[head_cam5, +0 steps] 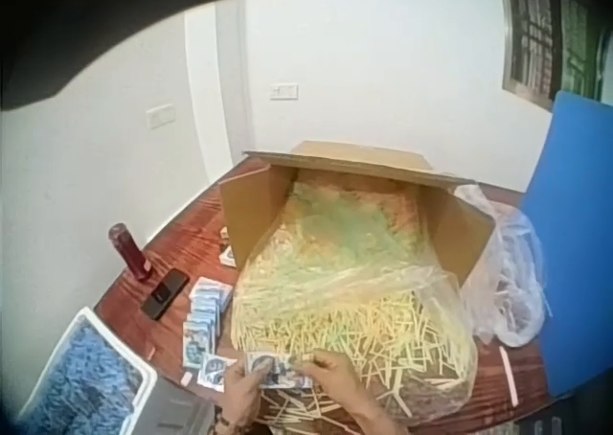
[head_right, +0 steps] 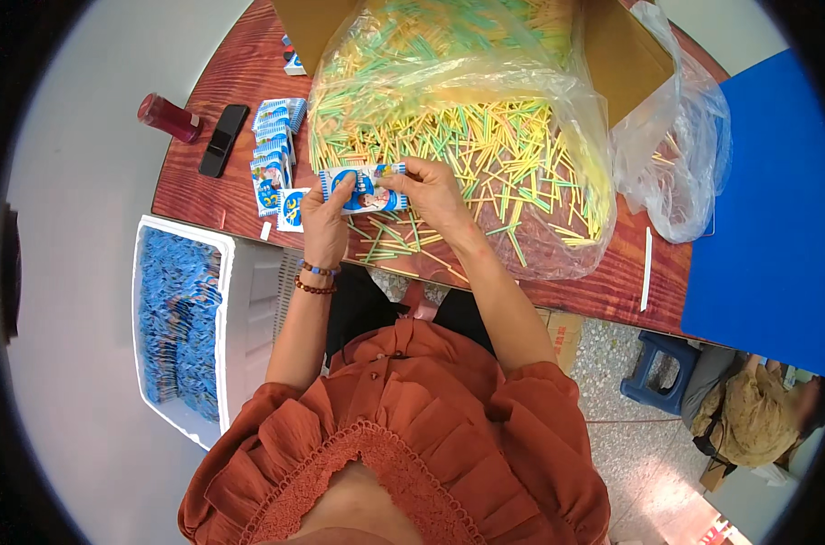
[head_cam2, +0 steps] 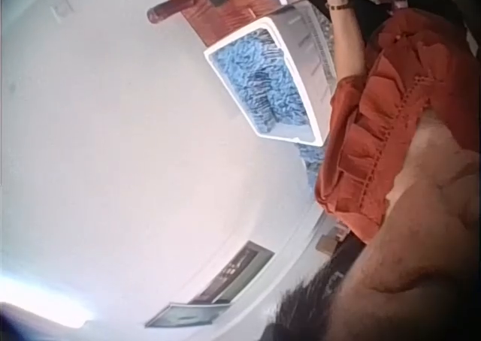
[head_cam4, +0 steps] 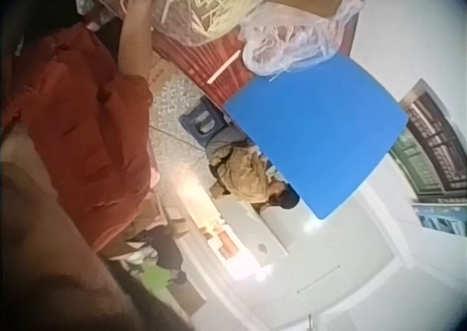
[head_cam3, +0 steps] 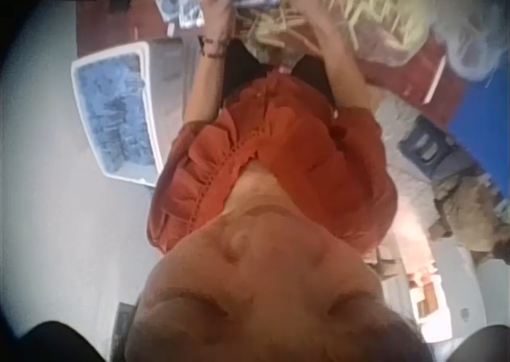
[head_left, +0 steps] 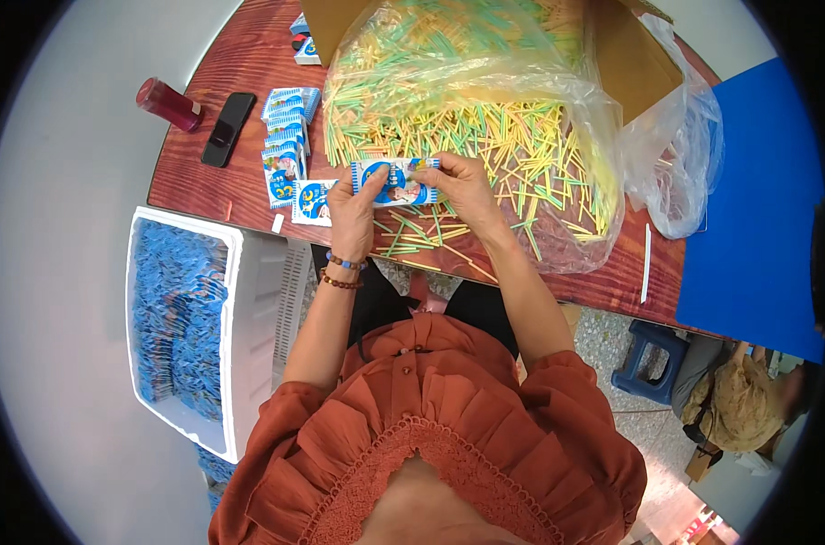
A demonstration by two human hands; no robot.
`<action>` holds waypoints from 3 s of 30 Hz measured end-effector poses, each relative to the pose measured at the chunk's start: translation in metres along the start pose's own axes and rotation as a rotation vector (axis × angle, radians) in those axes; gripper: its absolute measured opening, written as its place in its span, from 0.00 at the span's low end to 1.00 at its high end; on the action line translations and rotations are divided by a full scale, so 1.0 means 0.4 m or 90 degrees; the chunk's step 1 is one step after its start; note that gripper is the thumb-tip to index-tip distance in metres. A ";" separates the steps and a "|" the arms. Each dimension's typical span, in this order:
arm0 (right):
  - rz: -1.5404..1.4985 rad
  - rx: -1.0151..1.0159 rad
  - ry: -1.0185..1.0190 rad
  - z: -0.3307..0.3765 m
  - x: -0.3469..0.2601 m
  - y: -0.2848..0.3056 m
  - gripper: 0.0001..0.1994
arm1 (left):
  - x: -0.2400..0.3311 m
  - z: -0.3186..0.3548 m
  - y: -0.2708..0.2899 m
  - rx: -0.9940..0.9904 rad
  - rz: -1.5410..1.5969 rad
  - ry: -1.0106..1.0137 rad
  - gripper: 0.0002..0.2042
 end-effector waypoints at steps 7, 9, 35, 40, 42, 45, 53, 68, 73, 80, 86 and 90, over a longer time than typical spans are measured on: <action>-0.065 0.053 -0.001 0.046 0.007 0.026 0.10 | -0.052 0.031 -0.012 0.037 -0.001 0.046 0.06; -0.026 0.040 -0.013 0.061 -0.010 0.030 0.12 | -0.060 0.036 -0.021 0.031 -0.008 0.074 0.07; 0.351 -0.067 0.246 0.130 -0.030 0.065 0.12 | -0.128 0.091 -0.092 -0.051 -0.015 0.219 0.13; 0.226 -0.093 0.128 0.143 -0.021 0.123 0.10 | -0.132 0.088 -0.081 -0.064 -0.078 0.196 0.14; 0.119 -0.084 0.023 0.146 -0.012 0.170 0.09 | -0.124 0.084 -0.084 -0.064 -0.062 0.195 0.13; 0.158 0.182 -0.047 0.120 -0.010 0.323 0.09 | -0.112 0.077 -0.078 -0.028 -0.041 0.179 0.12; 0.623 0.548 -0.231 0.090 0.000 0.427 0.20 | -0.116 0.082 -0.044 0.017 0.022 0.190 0.11; 0.545 0.501 -0.234 0.021 0.032 0.444 0.20 | -0.122 0.065 -0.009 0.019 0.031 0.189 0.11; 0.507 0.445 -0.225 -0.030 0.026 0.446 0.19 | -0.125 0.063 -0.002 0.001 0.014 0.199 0.12; 0.736 0.390 -0.179 -0.069 -0.041 0.403 0.22 | -0.124 0.054 0.010 0.035 0.048 0.170 0.11; 0.838 0.413 -0.190 -0.085 -0.058 0.391 0.23 | -0.125 0.055 -0.003 0.033 0.063 0.181 0.09; 0.882 0.355 -0.202 -0.097 -0.049 0.371 0.22 | -0.129 0.057 -0.013 0.036 0.079 0.204 0.08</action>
Point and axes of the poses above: each hand's wrist, its own z-axis away from the middle knuckle, its own y-axis out of the back of the hand, x = y × z, the point moved 6 cm from there along -z, towards the middle knuckle, and after that the axes turned 13 degrees about -y, right-handed, at the moved point
